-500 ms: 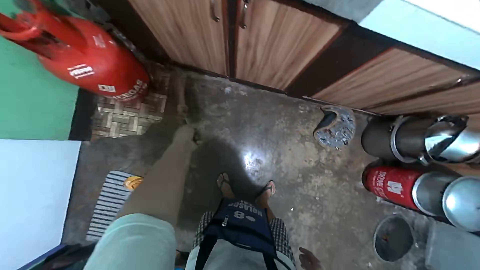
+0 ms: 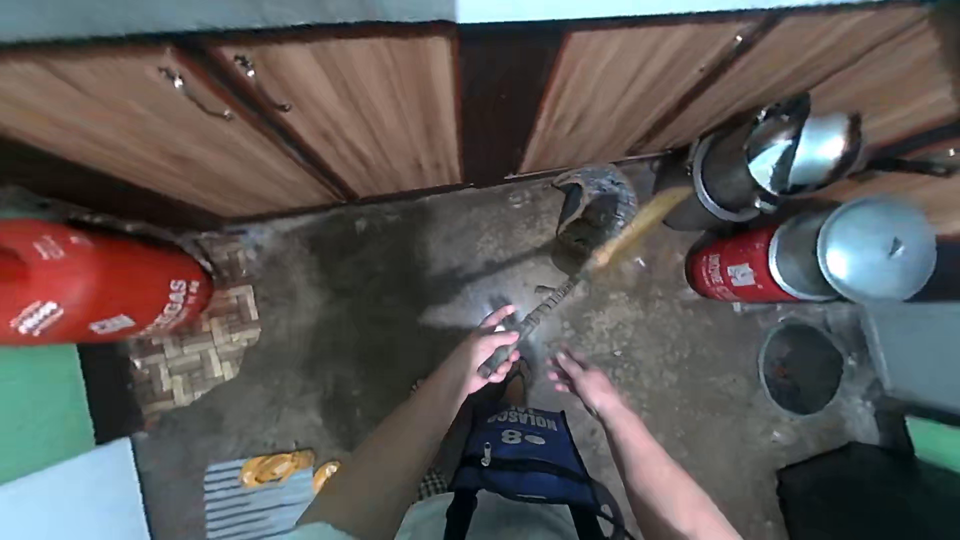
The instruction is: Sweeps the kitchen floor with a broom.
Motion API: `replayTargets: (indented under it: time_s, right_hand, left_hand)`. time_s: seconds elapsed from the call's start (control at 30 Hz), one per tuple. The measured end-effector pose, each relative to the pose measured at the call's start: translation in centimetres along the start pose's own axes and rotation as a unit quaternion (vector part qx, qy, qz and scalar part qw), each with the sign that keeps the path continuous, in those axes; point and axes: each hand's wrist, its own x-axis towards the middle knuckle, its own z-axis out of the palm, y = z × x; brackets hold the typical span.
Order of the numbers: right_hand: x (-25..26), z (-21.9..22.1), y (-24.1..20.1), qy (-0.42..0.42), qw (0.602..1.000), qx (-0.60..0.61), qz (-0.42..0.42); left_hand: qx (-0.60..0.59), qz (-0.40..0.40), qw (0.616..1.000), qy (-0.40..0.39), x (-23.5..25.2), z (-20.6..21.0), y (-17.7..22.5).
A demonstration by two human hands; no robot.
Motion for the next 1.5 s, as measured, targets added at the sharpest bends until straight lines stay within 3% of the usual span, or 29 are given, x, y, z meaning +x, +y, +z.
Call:
replayTargets:
  time_s: [0.17,0.27,0.37,0.43,0.5,0.67,0.77,0.9,1.0,1.07,1.13,1.37,1.5]
  right_hand:
    - [3.5,4.2,-6.0,-0.143,0.969,0.199,0.019]
    - [5.7,4.6,-5.5,-0.149,0.921,0.359,0.036]
    - [7.6,2.7,-3.2,-0.103,0.88,0.457,0.078]
    - [7.5,1.1,-0.4,-0.067,0.853,0.505,0.111]
    - [6.0,-1.6,5.1,-0.015,0.843,0.528,0.105]
    - [-2.1,-13.0,21.5,0.151,0.838,0.496,0.17]
    - [-5.9,-19.3,25.1,0.24,0.78,0.535,0.219]
    - [-7.7,-23.2,20.1,0.341,0.748,0.542,0.173]
    - [-8.6,-24.8,16.5,0.389,0.715,0.568,0.12]
    - [-9.1,-25.5,14.5,0.381,0.709,0.581,0.121]
    - [-8.7,-26.0,12.7,0.351,0.716,0.588,0.133]
    - [-4.4,-26.9,3.9,0.251,0.669,0.698,0.033]
    - [-1.9,-27.7,-2.9,0.24,0.626,0.741,0.032]
  left_hand:
    - [0.136,0.053,0.987,0.068,-4.0,5.0,-1.3]
    - [0.274,0.017,0.962,0.001,-5.2,6.3,-1.6]
    - [0.477,0.003,0.869,-0.132,-6.1,7.7,-2.5]
    - [0.574,0.016,0.785,-0.235,-6.1,7.9,-3.2]
    - [0.596,0.022,0.747,-0.293,-5.9,7.8,-3.6]
    - [0.594,-0.052,0.735,-0.323,-5.4,9.8,-2.3]
    - [0.605,-0.07,0.723,-0.326,-4.7,12.3,-1.6]
    - [0.633,-0.004,0.708,-0.315,-3.8,16.1,0.4]
    - [0.615,0.034,0.736,-0.281,-3.6,18.2,2.5]
    - [0.604,0.038,0.769,-0.206,-3.6,19.6,4.5]
    - [0.615,0.083,0.777,-0.108,-2.8,20.0,7.4]
    - [0.708,0.331,0.61,0.129,4.0,18.9,24.5]
    - [0.715,0.378,0.543,0.227,9.2,18.5,35.4]
